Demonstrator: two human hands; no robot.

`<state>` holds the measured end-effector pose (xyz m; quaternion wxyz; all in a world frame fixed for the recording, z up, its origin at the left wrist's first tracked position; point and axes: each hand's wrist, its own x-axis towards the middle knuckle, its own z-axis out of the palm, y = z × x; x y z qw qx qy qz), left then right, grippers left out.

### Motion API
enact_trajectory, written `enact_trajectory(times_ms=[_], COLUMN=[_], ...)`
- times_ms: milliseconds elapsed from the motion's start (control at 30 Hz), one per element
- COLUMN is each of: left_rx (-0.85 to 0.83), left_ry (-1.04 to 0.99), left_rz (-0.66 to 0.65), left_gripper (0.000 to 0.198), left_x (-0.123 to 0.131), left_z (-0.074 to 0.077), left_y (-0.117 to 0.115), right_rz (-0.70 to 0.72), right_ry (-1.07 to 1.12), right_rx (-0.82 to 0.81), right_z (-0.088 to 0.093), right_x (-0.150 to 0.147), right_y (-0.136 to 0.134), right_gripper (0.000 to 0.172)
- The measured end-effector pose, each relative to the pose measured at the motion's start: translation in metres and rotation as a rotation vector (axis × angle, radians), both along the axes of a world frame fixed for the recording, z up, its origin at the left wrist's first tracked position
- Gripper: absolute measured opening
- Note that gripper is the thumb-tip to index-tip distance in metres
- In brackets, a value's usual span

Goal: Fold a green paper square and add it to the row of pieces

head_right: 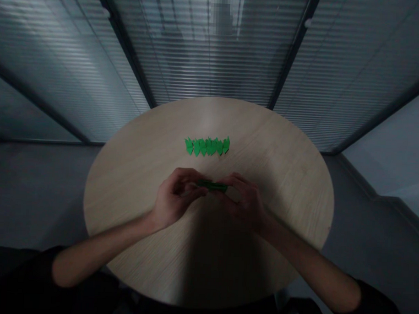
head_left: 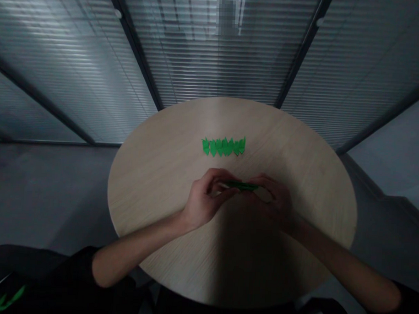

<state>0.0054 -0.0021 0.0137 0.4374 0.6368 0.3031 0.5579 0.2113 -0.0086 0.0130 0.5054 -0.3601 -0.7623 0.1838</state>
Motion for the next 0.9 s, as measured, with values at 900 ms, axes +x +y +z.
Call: enact_trajectory(times_ms=[900], left_rx=[-0.118], left_ry=[0.017], left_rz=[0.03], left_gripper=[0.011], left_x=[-0.0012], left_z=[0.0063], left_y=[0.0007], right_rz=[-0.059], right_ry=[0.002], right_rx=[-0.002], right_z=[0.0027], right_x=[0.0007], right_y=[-0.0015], right_gripper=[0.003])
